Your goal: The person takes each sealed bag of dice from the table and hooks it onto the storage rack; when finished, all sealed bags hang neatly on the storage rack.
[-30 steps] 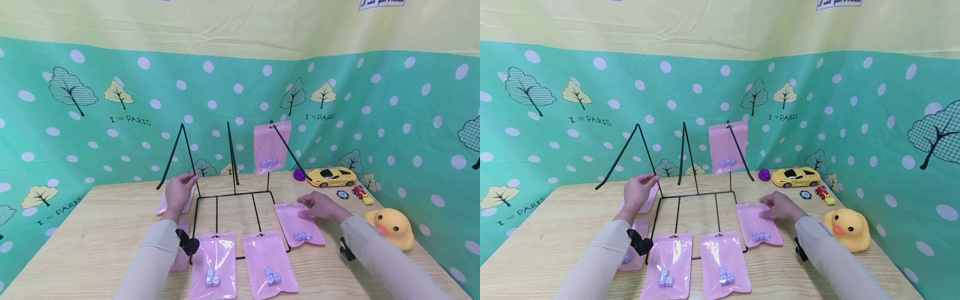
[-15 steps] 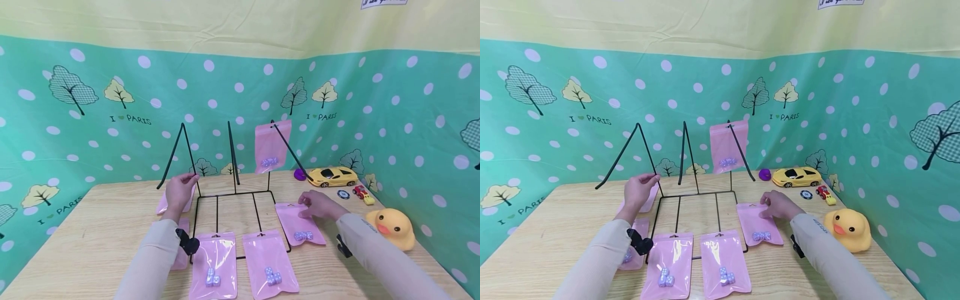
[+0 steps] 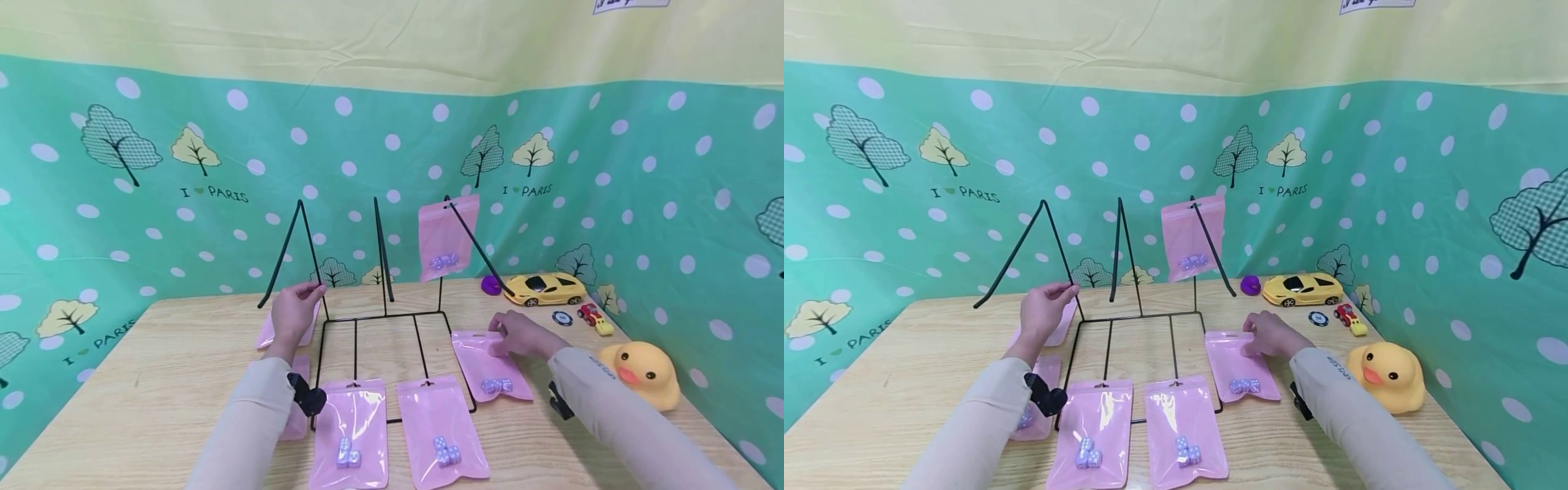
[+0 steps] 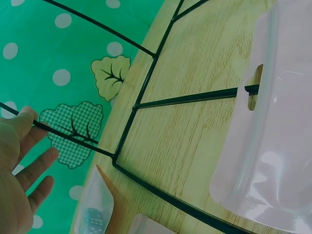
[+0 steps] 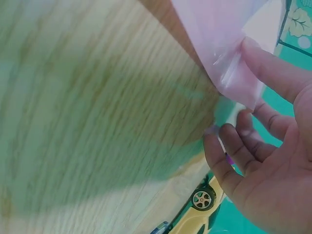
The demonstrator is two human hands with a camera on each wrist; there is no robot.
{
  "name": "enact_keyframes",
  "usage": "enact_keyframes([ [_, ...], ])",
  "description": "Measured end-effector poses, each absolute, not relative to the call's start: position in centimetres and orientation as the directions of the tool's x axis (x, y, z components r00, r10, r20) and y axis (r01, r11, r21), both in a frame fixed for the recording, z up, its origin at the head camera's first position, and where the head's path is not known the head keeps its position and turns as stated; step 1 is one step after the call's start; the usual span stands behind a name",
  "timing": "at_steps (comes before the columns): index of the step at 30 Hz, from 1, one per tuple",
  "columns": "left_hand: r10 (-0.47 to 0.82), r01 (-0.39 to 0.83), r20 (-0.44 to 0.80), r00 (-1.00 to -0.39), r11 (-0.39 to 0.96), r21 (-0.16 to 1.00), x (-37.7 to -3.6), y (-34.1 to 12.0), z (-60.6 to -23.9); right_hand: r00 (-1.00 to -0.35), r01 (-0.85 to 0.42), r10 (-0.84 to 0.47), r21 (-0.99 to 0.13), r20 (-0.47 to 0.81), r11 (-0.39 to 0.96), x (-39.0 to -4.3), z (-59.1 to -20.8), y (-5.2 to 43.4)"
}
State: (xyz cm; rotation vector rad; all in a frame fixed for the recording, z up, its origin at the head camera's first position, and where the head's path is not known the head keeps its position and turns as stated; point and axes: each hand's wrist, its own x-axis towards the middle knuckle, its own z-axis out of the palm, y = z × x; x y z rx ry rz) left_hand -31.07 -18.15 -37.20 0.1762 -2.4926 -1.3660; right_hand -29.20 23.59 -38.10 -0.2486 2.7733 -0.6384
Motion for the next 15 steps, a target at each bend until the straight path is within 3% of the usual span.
enact_keyframes([
  [5,-0.246,0.03,0.193,-0.95,0.543,0.839,-31.1,-18.2,-37.2,-0.95,-0.094,-0.212,-0.44,-0.229,0.893,-29.3,-38.2,23.6],
  [15,-0.246,0.03,0.192,-0.95,0.54,0.841,-31.0,-18.1,-37.2,-0.965,-0.054,-0.182,-0.535,-0.189,0.843,-29.0,-39.4,24.6],
])
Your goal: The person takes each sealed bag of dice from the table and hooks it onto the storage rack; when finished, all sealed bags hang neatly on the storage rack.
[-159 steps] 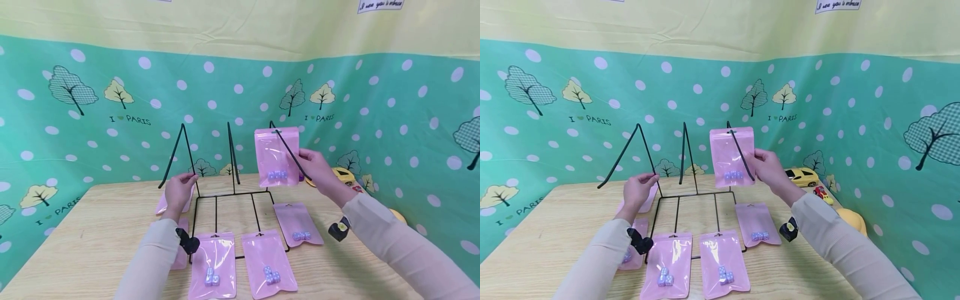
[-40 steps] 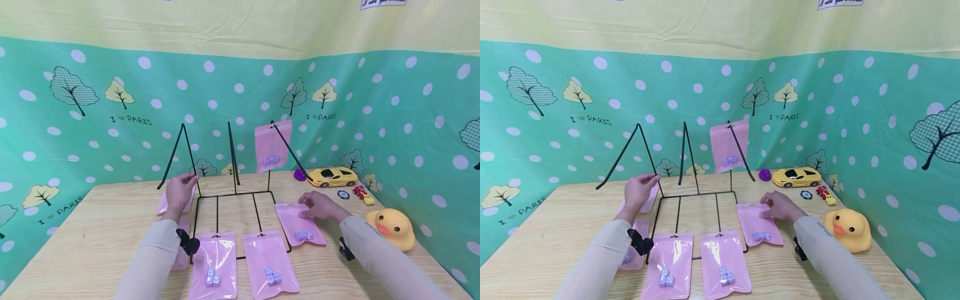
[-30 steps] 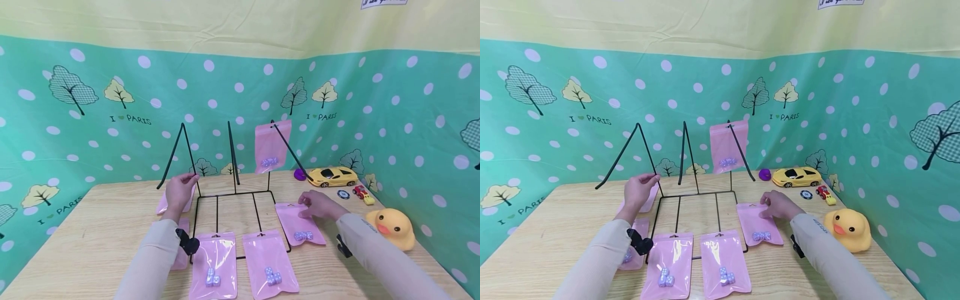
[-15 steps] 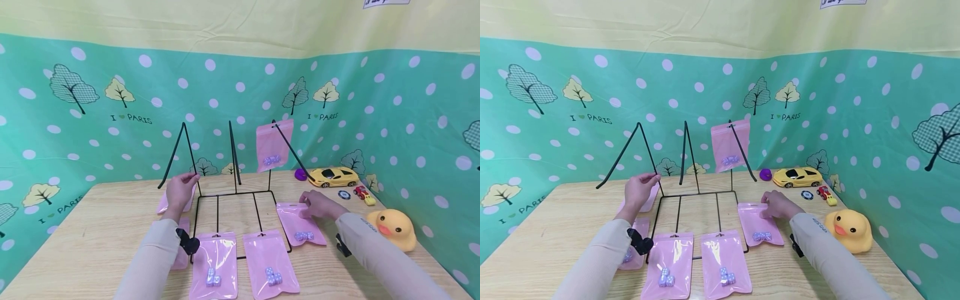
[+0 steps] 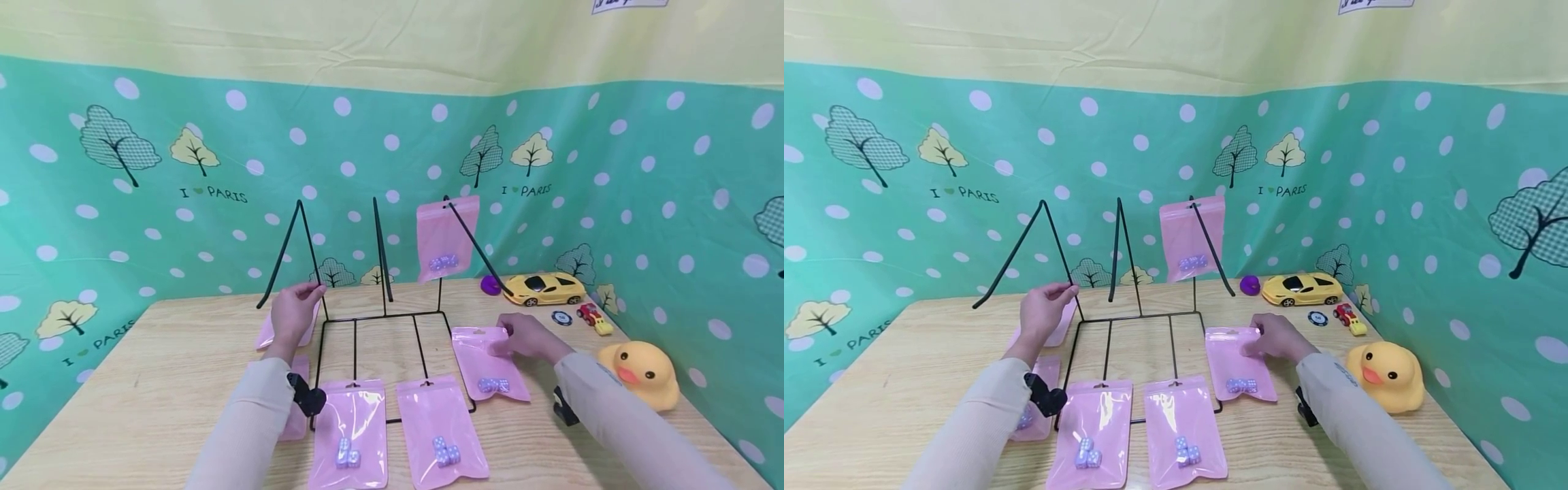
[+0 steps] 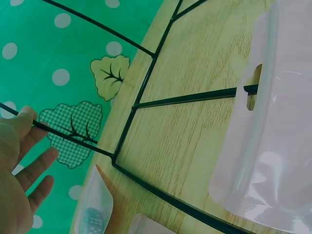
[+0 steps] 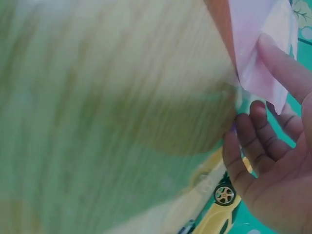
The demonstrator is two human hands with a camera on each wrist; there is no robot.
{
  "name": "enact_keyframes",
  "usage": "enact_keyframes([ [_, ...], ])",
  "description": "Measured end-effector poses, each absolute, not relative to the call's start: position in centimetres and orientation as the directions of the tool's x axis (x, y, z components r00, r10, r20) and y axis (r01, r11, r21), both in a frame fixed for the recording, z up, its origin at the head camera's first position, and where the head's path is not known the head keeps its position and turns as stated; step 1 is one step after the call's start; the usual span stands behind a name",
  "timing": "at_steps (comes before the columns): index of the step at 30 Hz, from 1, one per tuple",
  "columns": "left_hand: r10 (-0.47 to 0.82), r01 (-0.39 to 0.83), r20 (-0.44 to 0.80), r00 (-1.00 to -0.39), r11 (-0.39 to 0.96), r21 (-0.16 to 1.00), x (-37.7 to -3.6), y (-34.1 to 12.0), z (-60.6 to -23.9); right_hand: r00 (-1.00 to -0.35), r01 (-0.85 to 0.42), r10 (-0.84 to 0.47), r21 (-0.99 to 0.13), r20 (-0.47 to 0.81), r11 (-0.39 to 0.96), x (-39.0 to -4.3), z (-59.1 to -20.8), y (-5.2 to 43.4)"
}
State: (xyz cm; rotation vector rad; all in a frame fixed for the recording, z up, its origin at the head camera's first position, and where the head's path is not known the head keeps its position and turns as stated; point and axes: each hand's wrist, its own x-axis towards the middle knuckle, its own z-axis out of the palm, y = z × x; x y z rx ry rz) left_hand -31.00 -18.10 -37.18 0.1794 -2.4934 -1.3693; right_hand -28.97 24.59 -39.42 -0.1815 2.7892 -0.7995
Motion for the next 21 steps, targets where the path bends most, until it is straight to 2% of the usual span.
enact_keyframes([
  [7,-0.242,0.023,0.18,-0.953,0.536,0.844,-31.0,-18.1,-37.1,-0.96,-0.083,-0.224,-0.594,-0.167,0.8,-28.7,-39.7,25.2],
  [14,-0.242,0.026,0.182,-0.953,0.535,0.845,-30.9,-18.1,-37.1,-0.959,-0.151,-0.269,-0.637,-0.093,0.756,-28.8,-39.6,26.5],
  [21,-0.239,0.029,0.183,-0.954,0.532,0.846,-30.9,-18.1,-37.1,-0.962,-0.112,-0.252,-0.683,-0.108,0.721,-28.1,-38.4,27.3],
])
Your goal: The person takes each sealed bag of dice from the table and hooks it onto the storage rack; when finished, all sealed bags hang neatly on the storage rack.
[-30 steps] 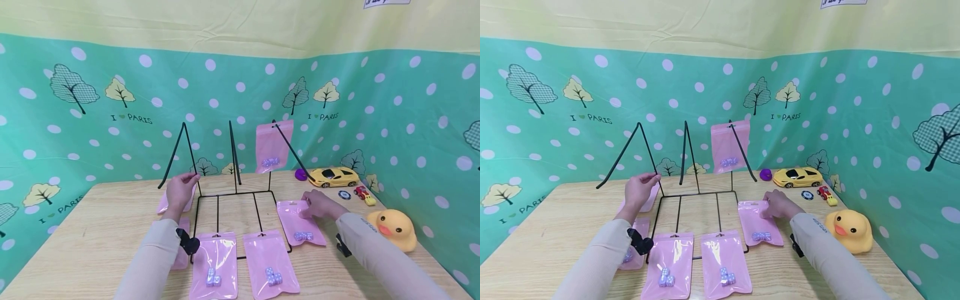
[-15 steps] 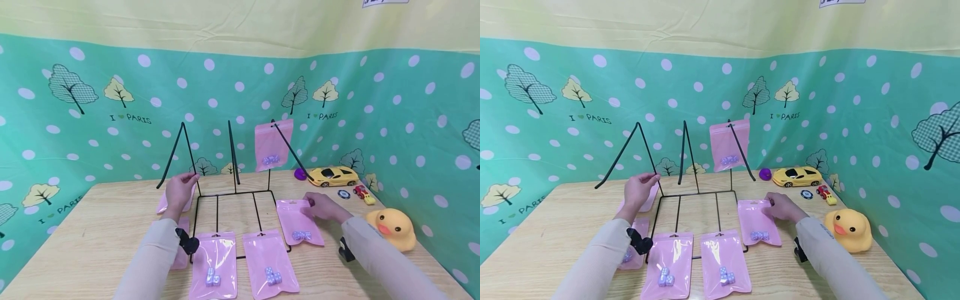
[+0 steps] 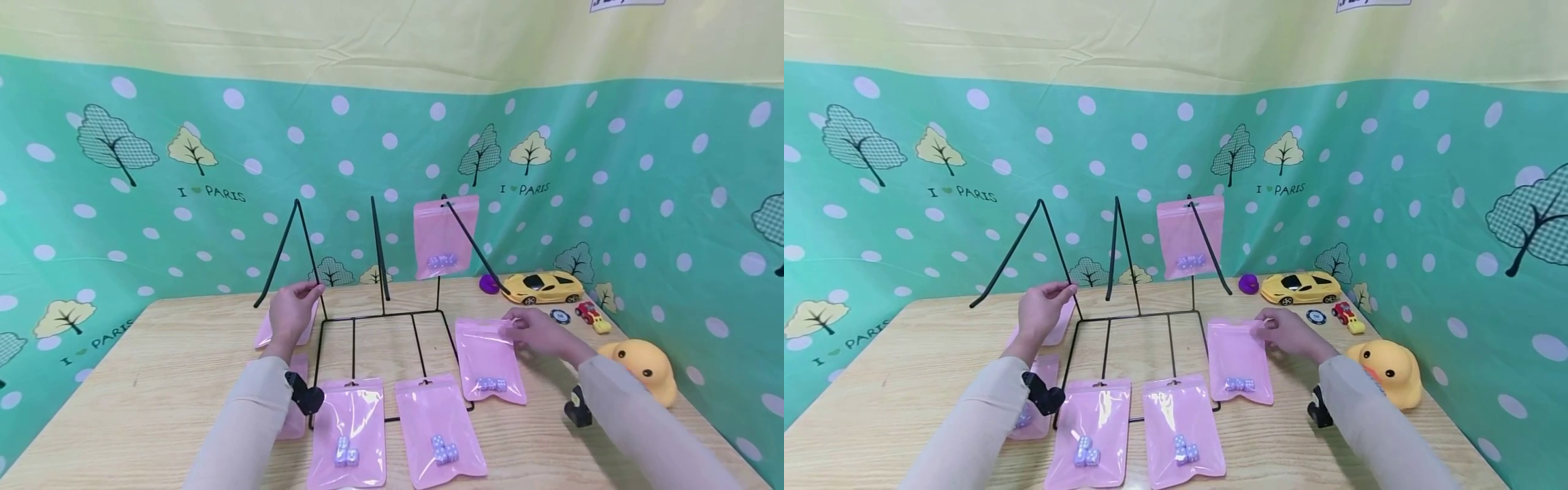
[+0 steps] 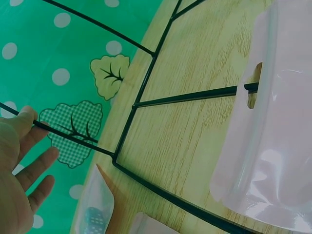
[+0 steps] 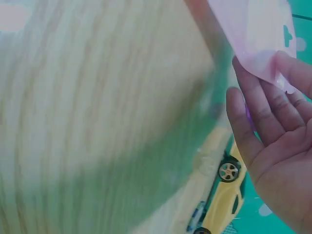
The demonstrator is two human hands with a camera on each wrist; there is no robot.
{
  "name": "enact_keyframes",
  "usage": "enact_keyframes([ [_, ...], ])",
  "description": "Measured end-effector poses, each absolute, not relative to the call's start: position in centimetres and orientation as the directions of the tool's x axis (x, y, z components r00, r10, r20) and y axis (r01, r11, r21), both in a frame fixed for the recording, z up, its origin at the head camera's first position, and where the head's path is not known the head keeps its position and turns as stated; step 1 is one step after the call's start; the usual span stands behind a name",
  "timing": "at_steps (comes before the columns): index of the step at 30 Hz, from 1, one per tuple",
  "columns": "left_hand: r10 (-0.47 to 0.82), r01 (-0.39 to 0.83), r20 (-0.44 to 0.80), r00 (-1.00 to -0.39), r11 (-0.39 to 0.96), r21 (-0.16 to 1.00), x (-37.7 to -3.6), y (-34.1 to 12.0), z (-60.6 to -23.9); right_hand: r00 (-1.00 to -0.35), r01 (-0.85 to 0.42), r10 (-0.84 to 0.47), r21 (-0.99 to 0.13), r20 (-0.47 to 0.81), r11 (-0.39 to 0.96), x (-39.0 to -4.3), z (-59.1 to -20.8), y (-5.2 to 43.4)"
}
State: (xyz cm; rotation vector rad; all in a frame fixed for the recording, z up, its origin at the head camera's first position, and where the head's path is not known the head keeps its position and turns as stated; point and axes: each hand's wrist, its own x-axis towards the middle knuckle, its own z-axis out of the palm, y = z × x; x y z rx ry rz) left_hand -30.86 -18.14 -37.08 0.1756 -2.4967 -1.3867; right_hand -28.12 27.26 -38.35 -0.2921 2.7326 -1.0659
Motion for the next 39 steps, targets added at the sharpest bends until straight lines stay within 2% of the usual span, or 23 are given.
enact_keyframes([
  [7,-0.235,0.028,0.182,-0.955,0.537,0.843,-30.8,-18.1,-37.0,-0.945,-0.159,-0.314,-0.717,-0.088,0.679,-27.3,-36.5,27.7],
  [18,-0.236,0.04,0.202,-0.951,0.551,0.833,-30.7,-18.0,-36.9,-0.937,-0.189,-0.344,-0.743,-0.059,0.642,-26.1,-34.1,27.8],
  [25,-0.235,0.037,0.195,-0.952,0.545,0.838,-30.7,-18.0,-36.9,-0.92,-0.267,-0.391,-0.751,0.013,0.603,-25.2,-31.9,28.1],
  [39,-0.237,0.037,0.195,-0.952,0.544,0.838,-30.8,-18.1,-37.1,-0.916,-0.355,-0.369,-0.743,0.157,0.567,-23.2,-29.1,28.1],
])
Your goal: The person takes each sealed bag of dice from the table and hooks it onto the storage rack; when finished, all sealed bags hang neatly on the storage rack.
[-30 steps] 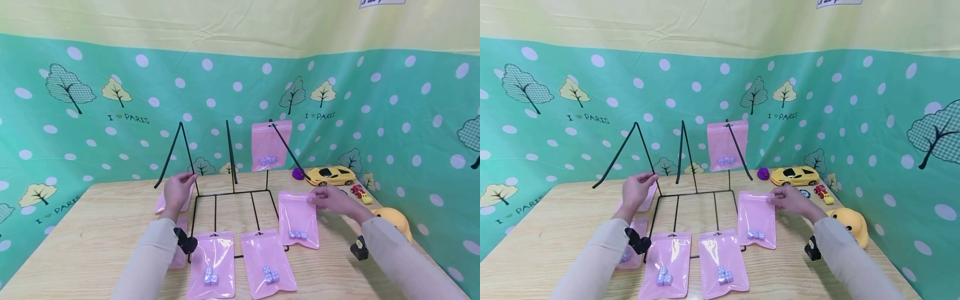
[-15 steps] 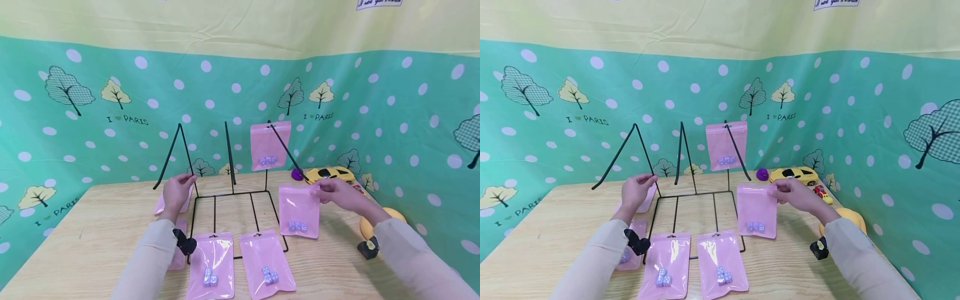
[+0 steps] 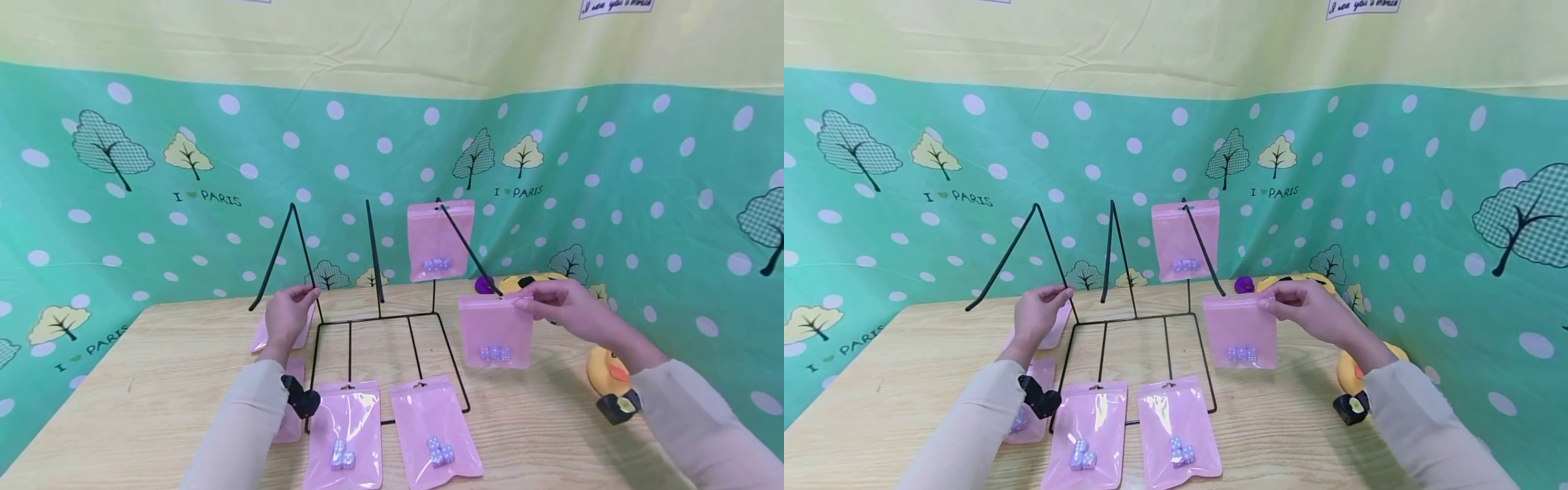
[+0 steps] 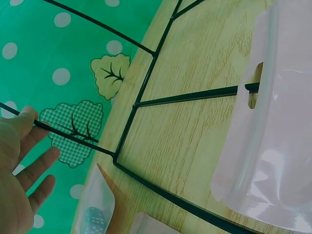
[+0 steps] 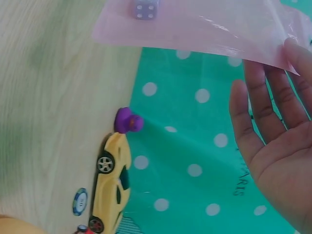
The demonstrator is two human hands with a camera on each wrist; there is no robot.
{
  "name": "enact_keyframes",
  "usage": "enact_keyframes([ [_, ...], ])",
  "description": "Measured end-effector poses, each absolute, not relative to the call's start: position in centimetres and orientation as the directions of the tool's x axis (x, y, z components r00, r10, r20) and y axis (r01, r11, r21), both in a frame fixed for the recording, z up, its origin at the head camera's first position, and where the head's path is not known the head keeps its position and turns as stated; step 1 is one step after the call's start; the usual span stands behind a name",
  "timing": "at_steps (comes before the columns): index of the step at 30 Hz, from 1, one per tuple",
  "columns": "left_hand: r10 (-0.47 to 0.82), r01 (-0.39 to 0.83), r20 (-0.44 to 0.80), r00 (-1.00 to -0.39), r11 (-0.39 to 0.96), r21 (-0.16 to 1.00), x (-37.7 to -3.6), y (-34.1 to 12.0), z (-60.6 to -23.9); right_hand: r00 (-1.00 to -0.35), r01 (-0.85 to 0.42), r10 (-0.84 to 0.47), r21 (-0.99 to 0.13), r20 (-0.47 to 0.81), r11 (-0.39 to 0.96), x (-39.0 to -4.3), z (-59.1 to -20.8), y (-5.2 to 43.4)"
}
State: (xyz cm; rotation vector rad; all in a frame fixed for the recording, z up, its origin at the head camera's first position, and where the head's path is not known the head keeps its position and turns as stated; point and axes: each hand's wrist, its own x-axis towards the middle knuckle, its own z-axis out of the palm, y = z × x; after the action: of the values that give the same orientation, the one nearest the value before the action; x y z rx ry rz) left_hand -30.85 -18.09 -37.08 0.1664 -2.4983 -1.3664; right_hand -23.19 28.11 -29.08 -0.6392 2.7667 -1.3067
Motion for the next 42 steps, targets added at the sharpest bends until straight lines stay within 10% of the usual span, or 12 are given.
enact_keyframes([
  [32,-0.225,0.035,0.19,-0.956,0.554,0.832,-30.7,-18.1,-36.8,-0.714,-0.7,-0.441,-0.569,0.544,0.432,-15.9,-24.9,26.5],
  [42,-0.228,0.028,0.181,-0.957,0.547,0.836,-30.7,-18.0,-36.8,-0.747,-0.665,-0.366,-0.595,0.556,0.452,-15.9,-24.1,25.4],
])
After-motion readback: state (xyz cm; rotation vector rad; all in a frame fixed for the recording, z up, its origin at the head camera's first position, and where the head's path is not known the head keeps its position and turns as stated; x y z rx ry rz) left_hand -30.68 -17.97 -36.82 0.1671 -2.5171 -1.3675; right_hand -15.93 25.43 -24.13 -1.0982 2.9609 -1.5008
